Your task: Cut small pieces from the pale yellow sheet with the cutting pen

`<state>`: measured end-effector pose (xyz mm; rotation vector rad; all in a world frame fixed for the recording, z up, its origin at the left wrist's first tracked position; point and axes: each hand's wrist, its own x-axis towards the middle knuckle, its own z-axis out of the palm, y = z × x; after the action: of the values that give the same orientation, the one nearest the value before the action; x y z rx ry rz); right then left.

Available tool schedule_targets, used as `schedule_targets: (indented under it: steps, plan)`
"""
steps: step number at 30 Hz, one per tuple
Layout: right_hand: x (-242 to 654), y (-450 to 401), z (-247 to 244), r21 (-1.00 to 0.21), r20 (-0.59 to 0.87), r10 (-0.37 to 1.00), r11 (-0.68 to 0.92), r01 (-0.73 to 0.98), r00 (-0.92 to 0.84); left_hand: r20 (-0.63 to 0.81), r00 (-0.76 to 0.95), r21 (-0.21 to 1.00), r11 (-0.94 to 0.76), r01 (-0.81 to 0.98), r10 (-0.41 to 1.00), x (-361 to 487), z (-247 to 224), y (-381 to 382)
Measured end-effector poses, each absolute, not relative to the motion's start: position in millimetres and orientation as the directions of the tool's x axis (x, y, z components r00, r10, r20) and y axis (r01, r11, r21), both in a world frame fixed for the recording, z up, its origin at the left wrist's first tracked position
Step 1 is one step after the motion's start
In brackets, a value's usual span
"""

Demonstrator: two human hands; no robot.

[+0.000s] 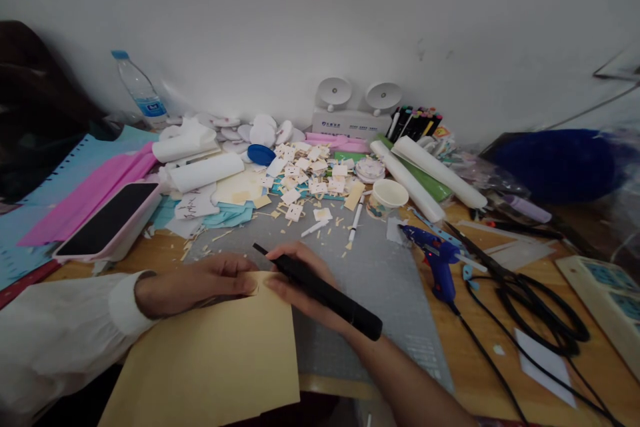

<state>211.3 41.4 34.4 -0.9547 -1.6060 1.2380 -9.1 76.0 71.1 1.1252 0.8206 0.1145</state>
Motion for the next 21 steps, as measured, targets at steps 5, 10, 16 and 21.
schedule_targets:
  steps: [5,10,16,21]
  plan:
    - [209.9,39.4,36.9,-0.975,0.181,0.924,0.214,0.063,-0.338,-0.505,0.75,0.842,0.436,0.318,0.428,-9.4,76.5,78.8]
    - [210.1,38.5,37.8,-0.974,0.19,0.923,0.221,0.057,-0.335,-0.546,0.755,0.79,0.524,0.319,0.363,-8.4,78.8,77.8]
    - [210.6,42.3,34.8,-0.984,0.159,0.938,0.175,0.025,-0.309,-0.511,0.728,0.849,0.403,0.342,0.457,-10.2,77.3,78.3]
    - [209.1,44.7,34.0,-0.992,0.1,0.937,0.067,-0.107,-0.334,-0.481,0.713,0.876,0.305,0.373,0.51,-7.8,72.5,76.3]
